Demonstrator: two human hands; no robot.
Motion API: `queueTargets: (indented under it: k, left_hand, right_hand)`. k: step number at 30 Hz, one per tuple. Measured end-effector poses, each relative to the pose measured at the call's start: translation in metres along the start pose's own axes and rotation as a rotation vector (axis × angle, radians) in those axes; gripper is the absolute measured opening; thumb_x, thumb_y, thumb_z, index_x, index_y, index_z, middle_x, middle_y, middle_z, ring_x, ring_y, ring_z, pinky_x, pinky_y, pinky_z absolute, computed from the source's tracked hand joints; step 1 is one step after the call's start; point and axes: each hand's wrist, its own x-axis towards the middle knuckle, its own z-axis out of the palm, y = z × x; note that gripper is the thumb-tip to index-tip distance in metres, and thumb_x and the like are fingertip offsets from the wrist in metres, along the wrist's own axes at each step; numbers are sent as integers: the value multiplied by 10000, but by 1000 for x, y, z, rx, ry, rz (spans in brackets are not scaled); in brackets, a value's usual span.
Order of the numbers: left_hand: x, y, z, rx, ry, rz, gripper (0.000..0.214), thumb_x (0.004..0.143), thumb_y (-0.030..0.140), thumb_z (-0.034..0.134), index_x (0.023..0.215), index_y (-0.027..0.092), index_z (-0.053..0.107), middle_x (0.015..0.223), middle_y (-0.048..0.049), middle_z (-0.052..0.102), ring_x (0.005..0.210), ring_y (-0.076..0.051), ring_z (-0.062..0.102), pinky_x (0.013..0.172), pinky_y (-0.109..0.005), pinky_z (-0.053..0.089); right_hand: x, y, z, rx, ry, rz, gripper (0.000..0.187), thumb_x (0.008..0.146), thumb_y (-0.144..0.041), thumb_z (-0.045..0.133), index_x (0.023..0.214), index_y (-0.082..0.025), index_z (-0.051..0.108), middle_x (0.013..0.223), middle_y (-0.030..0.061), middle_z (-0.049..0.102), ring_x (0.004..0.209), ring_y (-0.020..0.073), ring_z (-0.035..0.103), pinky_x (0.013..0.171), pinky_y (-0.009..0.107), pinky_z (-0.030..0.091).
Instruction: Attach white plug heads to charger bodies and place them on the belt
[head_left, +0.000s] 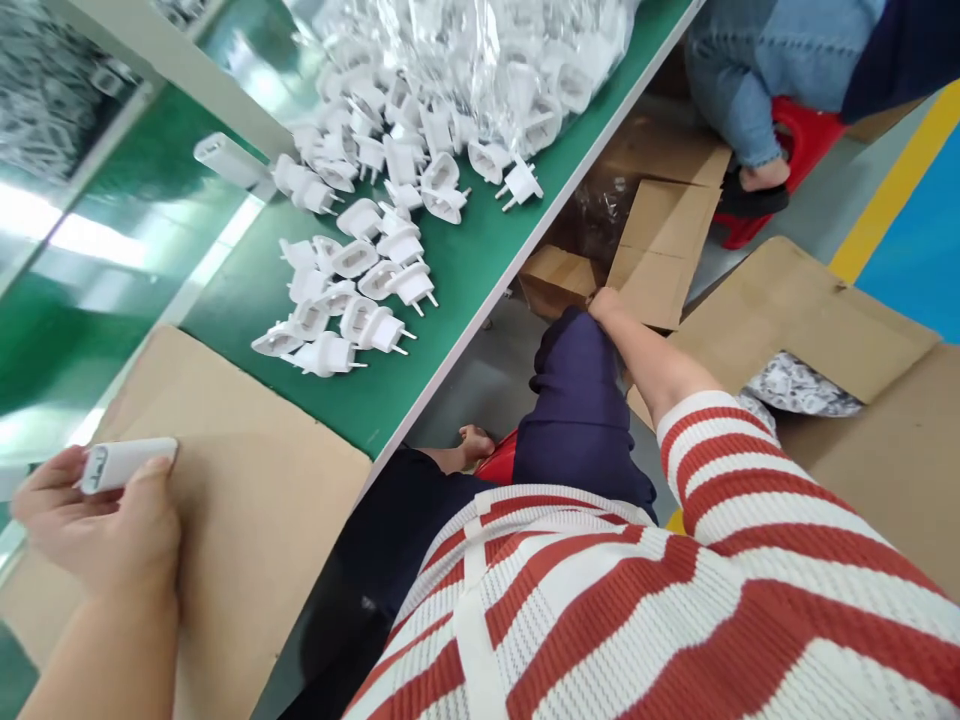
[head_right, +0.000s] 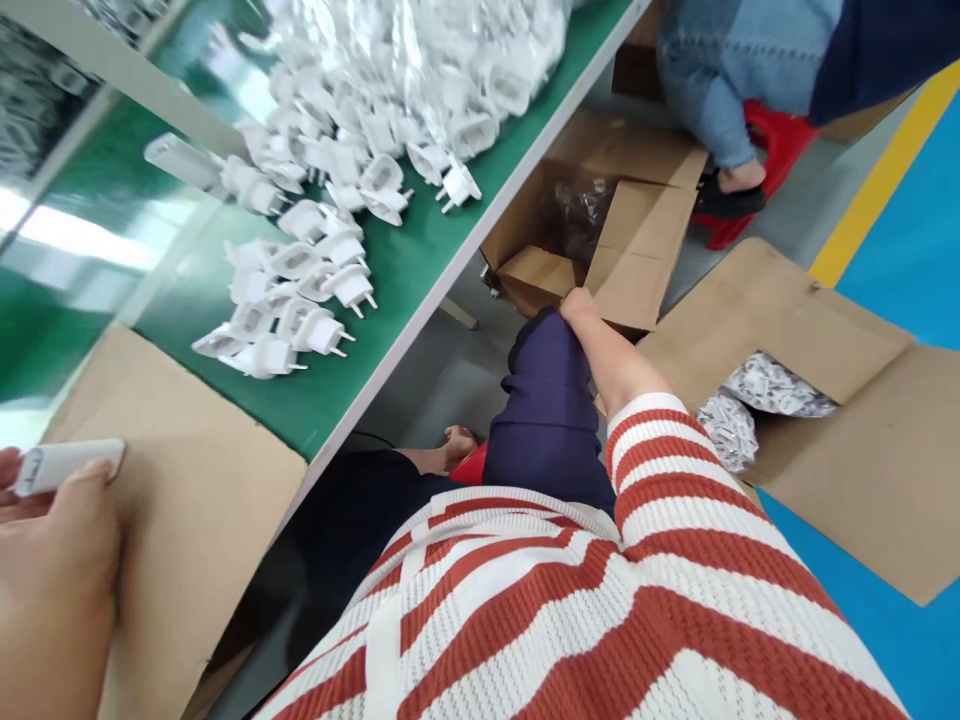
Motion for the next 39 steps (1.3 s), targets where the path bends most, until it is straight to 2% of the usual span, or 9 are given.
queueTargets:
  k: [2, 5, 10, 16, 21, 27, 34, 37, 39]
  left_hand:
    - [6, -5, 6, -127, 86, 15, 578, 489, 320, 775, 989, 291, 487, 1213, 27, 653, 1215, -348, 673, 1140, -584, 515]
    - [13, -12, 15, -246, 109, -12, 558, 480, 245, 755, 957, 253, 464, 1120, 22, 624, 1137, -286, 682, 1131, -550, 518]
    - [16, -25, 18, -343, 124, 73, 680, 583, 202, 808, 1181, 187, 486, 1254, -44, 575, 1181, -269, 615, 1155, -549, 462]
    - [14, -22, 19, -301, 221, 211, 766, 694, 143, 852, 1334, 43, 444, 1380, -108, 448, 1317, -257, 463, 1221, -439, 337]
    - [5, -2, 19, -312, 223, 252, 784, 724, 97, 854, 1351, -10, 396, 1446, -176, 404, 1417, -304, 353, 1274, -549, 213]
    - [-15, 14, 10, -334, 215, 237, 815, 768, 116, 874, 1429, -1, 411, 1531, -215, 397, 1485, -287, 346, 1263, -578, 202]
    - [-13, 21, -3, -337, 329, 341, 816, 706, 49, 848, 1394, -39, 420, 1506, -229, 374, 1481, -325, 344, 1277, -557, 176]
    - [-12, 47, -25, -277, 383, 477, 775, 626, 2, 792, 1342, -17, 498, 1461, -202, 455, 1438, -326, 414, 1257, -539, 268]
    - [-24, 79, -43, -246, 401, 654, 651, 631, 46, 758, 1260, 23, 591, 1399, -170, 559, 1382, -309, 495, 1218, -520, 358]
  right_hand:
    - [-11, -14, -7, 10, 56, -8, 393, 1038, -409, 661, 1337, -155, 646, 1356, 118, 657, 1154, 236, 687, 1000, 462, 603]
    - [-33, -34, -18, 9, 115, -65, 373, 1027, -401, 678, 1315, -165, 659, 1362, 122, 662, 1190, 258, 678, 1007, 481, 600]
    - [-87, -63, -27, -38, 84, -216, 335, 1034, -412, 669, 1255, -162, 688, 1293, 112, 694, 1148, 239, 693, 1005, 455, 598]
    - [-149, -90, -11, -115, 39, -341, 320, 1040, -408, 658, 1269, -186, 687, 1330, 107, 682, 1168, 238, 684, 1017, 458, 594]
    - [-177, -95, 8, -201, 20, -324, 350, 1037, -406, 662, 1312, -190, 665, 1356, 110, 666, 1178, 245, 679, 1012, 466, 598]
    - [-184, -87, 21, -304, -44, -301, 352, 1034, -404, 668, 1309, -185, 665, 1341, 110, 670, 1159, 241, 684, 995, 460, 605]
    - [-166, -103, 10, -304, -106, -316, 370, 1031, -405, 673, 1326, -183, 656, 1352, 111, 664, 1170, 247, 681, 996, 467, 605]
    - [-157, -109, 3, -274, -144, -319, 360, 1031, -408, 672, 1309, -179, 664, 1332, 104, 673, 1144, 243, 689, 976, 451, 613]
    - [-151, -109, 0, -256, -154, -320, 347, 1033, -411, 669, 1293, -182, 674, 1326, 101, 676, 1134, 242, 690, 970, 438, 615]
